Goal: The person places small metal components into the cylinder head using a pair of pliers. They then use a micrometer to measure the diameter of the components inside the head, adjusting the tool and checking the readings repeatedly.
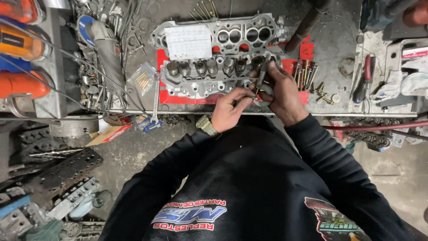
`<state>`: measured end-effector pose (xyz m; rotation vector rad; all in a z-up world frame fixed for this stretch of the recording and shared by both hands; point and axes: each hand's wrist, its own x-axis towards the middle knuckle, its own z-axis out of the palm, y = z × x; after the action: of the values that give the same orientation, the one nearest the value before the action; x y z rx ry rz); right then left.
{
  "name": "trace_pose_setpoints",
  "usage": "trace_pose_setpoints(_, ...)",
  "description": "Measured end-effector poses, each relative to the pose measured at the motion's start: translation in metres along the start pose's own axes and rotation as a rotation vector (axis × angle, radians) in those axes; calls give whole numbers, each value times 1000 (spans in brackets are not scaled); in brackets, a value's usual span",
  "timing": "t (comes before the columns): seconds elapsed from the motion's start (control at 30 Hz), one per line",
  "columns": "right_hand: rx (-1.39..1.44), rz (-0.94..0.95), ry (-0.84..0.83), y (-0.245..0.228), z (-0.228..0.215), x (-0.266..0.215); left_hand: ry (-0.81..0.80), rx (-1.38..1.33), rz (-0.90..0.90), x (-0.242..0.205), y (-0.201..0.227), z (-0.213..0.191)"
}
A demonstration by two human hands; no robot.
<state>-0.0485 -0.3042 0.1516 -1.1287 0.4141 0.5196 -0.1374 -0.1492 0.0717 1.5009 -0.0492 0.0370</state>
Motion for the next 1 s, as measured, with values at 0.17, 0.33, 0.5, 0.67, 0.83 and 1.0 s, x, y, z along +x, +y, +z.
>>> trace_pose_setpoints(0.17, 33, -32, -18, 7, -4, 6, 9, 40, -4, -2, -2, 1)
trace_pose_setpoints(0.33, 58, -64, -76, -1, -7, 14, 43, 159, -27, 7, 6, -5)
trace_pose_setpoints(0.5, 33, -89, -123, -1, -15, 21, 39, 71, -117, 19, 15, -12)
trace_pose_setpoints(0.67, 2, -113, -116, -6, -14, 14, -84, 14, -196, 32, 14, -2)
trace_pose_setpoints(0.83, -5, -127, -114, 3, -37, 25, -160, -95, -246, 44, 9, 5)
trace_pose_setpoints(1.0, -19, -94, -46, -18, -52, 4, -249, 71, -225, 67, -4, -12)
